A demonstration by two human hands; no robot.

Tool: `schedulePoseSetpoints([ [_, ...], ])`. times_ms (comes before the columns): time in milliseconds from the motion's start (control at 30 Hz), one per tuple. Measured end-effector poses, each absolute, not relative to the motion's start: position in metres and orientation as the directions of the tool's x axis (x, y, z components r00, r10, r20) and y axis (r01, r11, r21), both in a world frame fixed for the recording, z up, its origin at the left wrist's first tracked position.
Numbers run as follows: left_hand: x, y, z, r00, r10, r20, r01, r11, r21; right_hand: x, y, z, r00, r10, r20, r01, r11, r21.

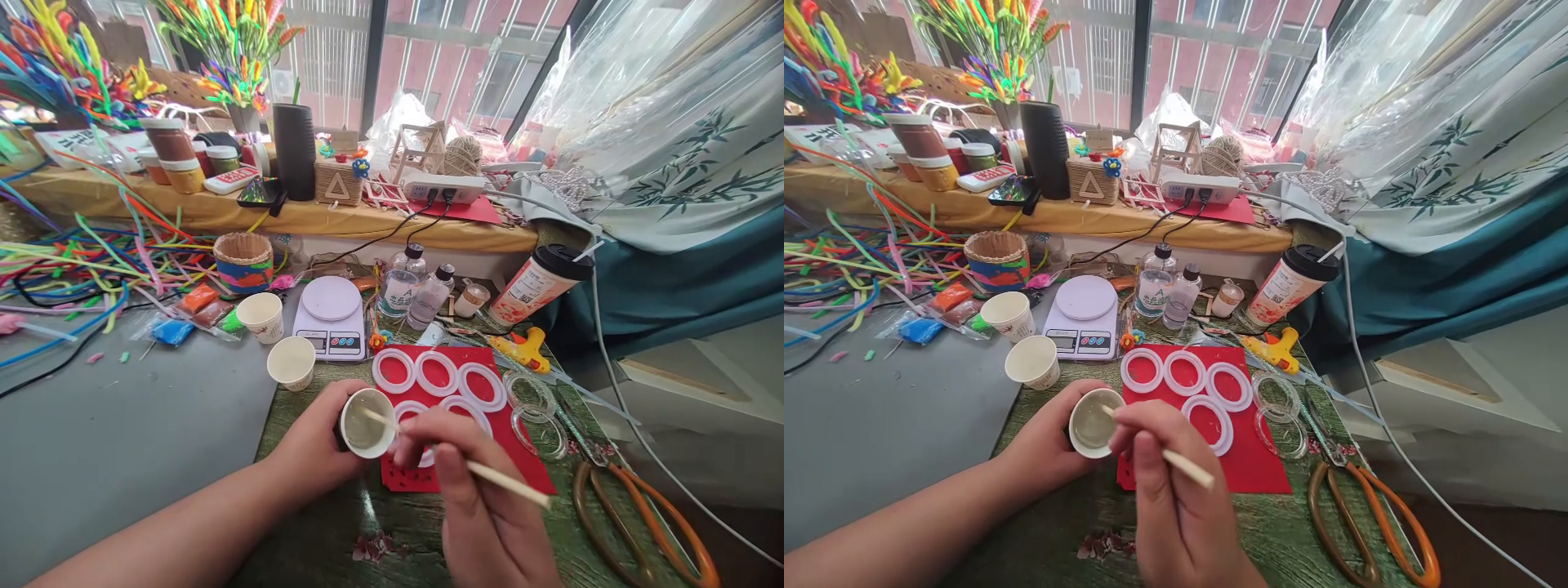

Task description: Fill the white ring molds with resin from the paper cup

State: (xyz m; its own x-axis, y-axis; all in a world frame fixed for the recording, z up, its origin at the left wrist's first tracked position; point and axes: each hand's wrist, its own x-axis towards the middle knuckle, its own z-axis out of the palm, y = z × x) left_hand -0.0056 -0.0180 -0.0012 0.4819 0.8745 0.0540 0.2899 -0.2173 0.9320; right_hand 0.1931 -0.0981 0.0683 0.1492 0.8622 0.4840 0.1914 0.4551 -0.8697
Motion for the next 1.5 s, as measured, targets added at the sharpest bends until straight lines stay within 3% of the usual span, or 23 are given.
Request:
schedulePoseSetpoints([
  [67, -0.005, -0.018, 0.000, 0.479, 0.877, 0.046, 0.291, -0.208, 0.934, 0.192, -0.098, 0.067, 0.079, 0.879, 0.471, 0.163, 0.454, -0.876],
  [200, -0.005, -0.019, 0.003, 0.495, 0.867, 0.057, 0.291, -0.227, 0.929, 0.191, -0.098, 0.070, 0.203, 0.864, 0.461, 0.192, 0.427, -0.884],
  [767, -0.006, -0.018, 0.002, 0.504, 0.862, 0.053, 0.304, -0.235, 0.923, 0.192, -0.100, 0.075, 0.165, 0.891, 0.424, 0.135, 0.405, -0.904],
  [867, -0.006, -0.018, 0.003, 0.504, 0.862, 0.054, 0.296, -0.231, 0.927, 0.193, -0.100, 0.075, 0.191, 0.871, 0.453, 0.188, 0.420, -0.888],
  [1000, -0.006, -0.018, 0.002, 0.493, 0.869, 0.052, 0.294, -0.222, 0.929, 0.196, -0.101, 0.075, 0.093, 0.896, 0.435, 0.199, 0.411, -0.890],
  [1100, -0.006, -0.018, 0.001, 0.490, 0.869, 0.064, 0.296, -0.235, 0.926, 0.196, -0.101, 0.075, 0.155, 0.866, 0.475, 0.280, 0.423, -0.862],
  [1333, -0.006, -0.018, 0.001, 0.480, 0.874, 0.078, 0.301, -0.247, 0.921, 0.195, -0.102, 0.078, 0.197, 0.854, 0.482, 0.292, 0.418, -0.860],
  [1500, -0.006, -0.018, 0.003, 0.486, 0.872, 0.057, 0.305, -0.231, 0.924, 0.196, -0.100, 0.077, 0.136, 0.887, 0.442, 0.172, 0.418, -0.892],
])
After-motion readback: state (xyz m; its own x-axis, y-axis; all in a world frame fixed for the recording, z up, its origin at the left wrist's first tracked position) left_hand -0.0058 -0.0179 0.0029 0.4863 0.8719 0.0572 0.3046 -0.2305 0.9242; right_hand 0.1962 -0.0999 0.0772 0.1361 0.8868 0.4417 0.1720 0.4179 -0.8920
